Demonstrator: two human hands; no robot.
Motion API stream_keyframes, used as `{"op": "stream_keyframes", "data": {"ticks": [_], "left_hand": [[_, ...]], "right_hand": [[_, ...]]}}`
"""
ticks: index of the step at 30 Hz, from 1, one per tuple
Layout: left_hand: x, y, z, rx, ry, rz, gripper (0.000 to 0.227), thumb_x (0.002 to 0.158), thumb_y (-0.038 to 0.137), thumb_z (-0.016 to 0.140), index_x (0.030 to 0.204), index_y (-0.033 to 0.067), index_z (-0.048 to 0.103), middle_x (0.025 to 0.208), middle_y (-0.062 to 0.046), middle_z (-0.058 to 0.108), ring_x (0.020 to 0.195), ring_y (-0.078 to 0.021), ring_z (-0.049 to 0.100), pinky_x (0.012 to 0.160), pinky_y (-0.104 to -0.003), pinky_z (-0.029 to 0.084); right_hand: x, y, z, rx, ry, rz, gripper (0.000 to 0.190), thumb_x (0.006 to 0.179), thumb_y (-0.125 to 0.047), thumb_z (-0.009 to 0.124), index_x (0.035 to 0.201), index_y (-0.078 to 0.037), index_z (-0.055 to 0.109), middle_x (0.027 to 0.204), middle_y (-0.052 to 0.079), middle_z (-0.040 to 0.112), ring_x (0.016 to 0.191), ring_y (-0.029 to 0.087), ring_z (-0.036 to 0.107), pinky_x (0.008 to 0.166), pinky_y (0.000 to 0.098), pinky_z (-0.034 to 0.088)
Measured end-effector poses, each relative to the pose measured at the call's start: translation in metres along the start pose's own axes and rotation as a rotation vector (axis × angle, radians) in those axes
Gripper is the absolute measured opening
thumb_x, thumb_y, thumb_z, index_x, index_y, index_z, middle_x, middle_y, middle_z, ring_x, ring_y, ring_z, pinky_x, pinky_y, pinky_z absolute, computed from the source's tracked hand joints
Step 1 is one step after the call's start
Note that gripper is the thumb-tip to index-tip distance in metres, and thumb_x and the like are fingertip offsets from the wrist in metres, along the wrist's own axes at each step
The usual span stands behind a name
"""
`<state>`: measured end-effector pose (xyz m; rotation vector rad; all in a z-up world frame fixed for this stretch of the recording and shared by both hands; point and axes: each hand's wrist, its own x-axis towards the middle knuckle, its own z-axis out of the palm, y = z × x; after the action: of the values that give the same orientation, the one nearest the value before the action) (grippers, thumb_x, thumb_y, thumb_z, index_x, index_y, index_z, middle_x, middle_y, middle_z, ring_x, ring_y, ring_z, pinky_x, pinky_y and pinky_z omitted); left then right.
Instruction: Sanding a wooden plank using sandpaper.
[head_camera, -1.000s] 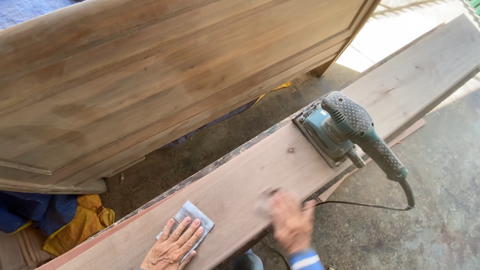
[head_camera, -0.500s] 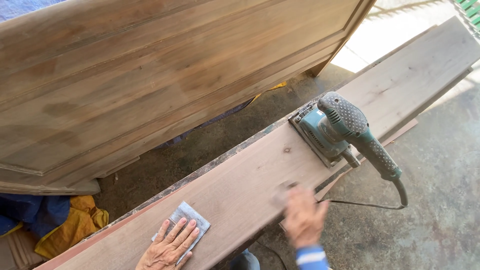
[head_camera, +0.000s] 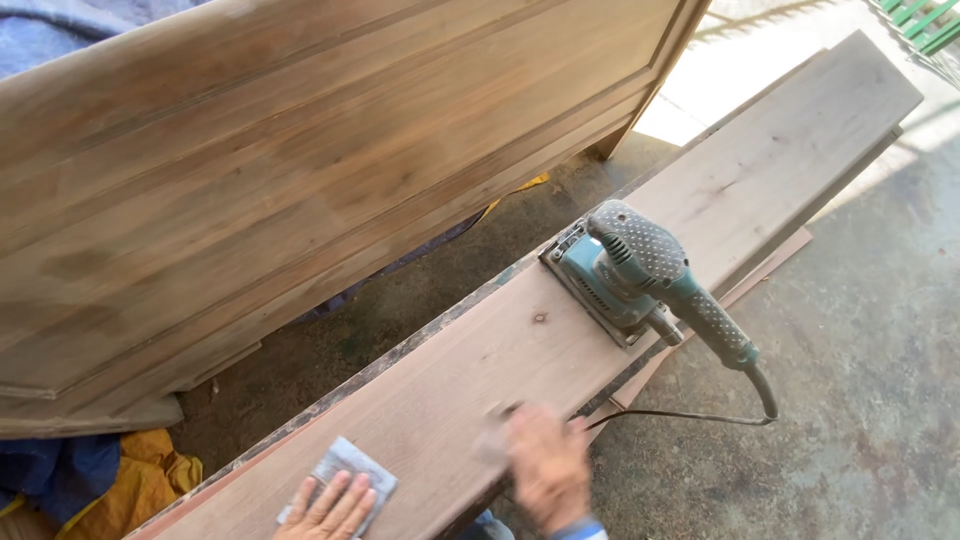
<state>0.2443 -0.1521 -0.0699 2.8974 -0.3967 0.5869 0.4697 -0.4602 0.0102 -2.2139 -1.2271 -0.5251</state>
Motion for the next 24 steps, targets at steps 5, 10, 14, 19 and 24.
{"op": "stream_keyframes", "data": {"ticks": [5,10,14,19,24], "left_hand": [[0.147,0.055,0.023,-0.225,-0.314,0.181,0.067,0.104,0.054,0.033,0.159,0.0152,0.03,0.163,-0.011,0.031,0.149,-0.0274,0.025,0.121,-0.052,0.011],[0.244,0.09,0.047,-0.232,-0.367,0.145,0.062,0.107,0.045,0.032,0.161,0.0147,0.033,0.168,-0.007,0.032,0.154,-0.0247,0.028,0.126,-0.049,0.013],[0.168,0.071,0.044,-0.22,-0.349,0.129,0.063,0.107,0.048,0.035,0.159,0.0148,0.032,0.166,-0.01,0.027,0.154,-0.0251,0.023,0.125,-0.05,0.008],[0.096,0.048,0.003,-0.065,-0.211,0.116,0.067,0.103,0.05,0.034,0.159,0.014,0.029,0.165,-0.009,0.027,0.153,-0.0247,0.021,0.123,-0.053,0.007],[0.187,0.079,0.029,-0.155,-0.328,0.008,0.064,0.105,0.047,0.038,0.159,0.0119,0.032,0.164,-0.013,0.03,0.152,-0.0284,0.025,0.123,-0.055,0.01]], "right_hand": [[-0.036,0.132,-0.004,-0.397,-0.138,0.619,0.039,0.106,-0.036,0.049,0.135,-0.02,0.069,0.145,0.004,0.062,0.143,0.029,0.052,0.123,0.0657,0.027],[-0.024,0.118,-0.011,-0.3,-0.099,0.683,0.039,0.102,-0.032,0.055,0.138,-0.023,0.066,0.149,0.001,0.06,0.144,0.027,0.049,0.126,0.0588,0.022],[-0.018,0.117,-0.017,-0.304,-0.15,0.714,0.04,0.099,-0.032,0.058,0.138,-0.024,0.066,0.148,0.0,0.06,0.143,0.026,0.049,0.126,0.0586,0.02],[-0.025,0.117,-0.012,-0.272,-0.105,0.701,0.041,0.1,-0.032,0.058,0.139,-0.024,0.065,0.149,0.001,0.06,0.145,0.028,0.047,0.126,0.0593,0.019],[-0.026,0.119,-0.008,-0.269,-0.107,0.673,0.042,0.099,-0.03,0.059,0.139,-0.021,0.065,0.149,0.002,0.059,0.145,0.029,0.047,0.126,0.0617,0.019]]}}
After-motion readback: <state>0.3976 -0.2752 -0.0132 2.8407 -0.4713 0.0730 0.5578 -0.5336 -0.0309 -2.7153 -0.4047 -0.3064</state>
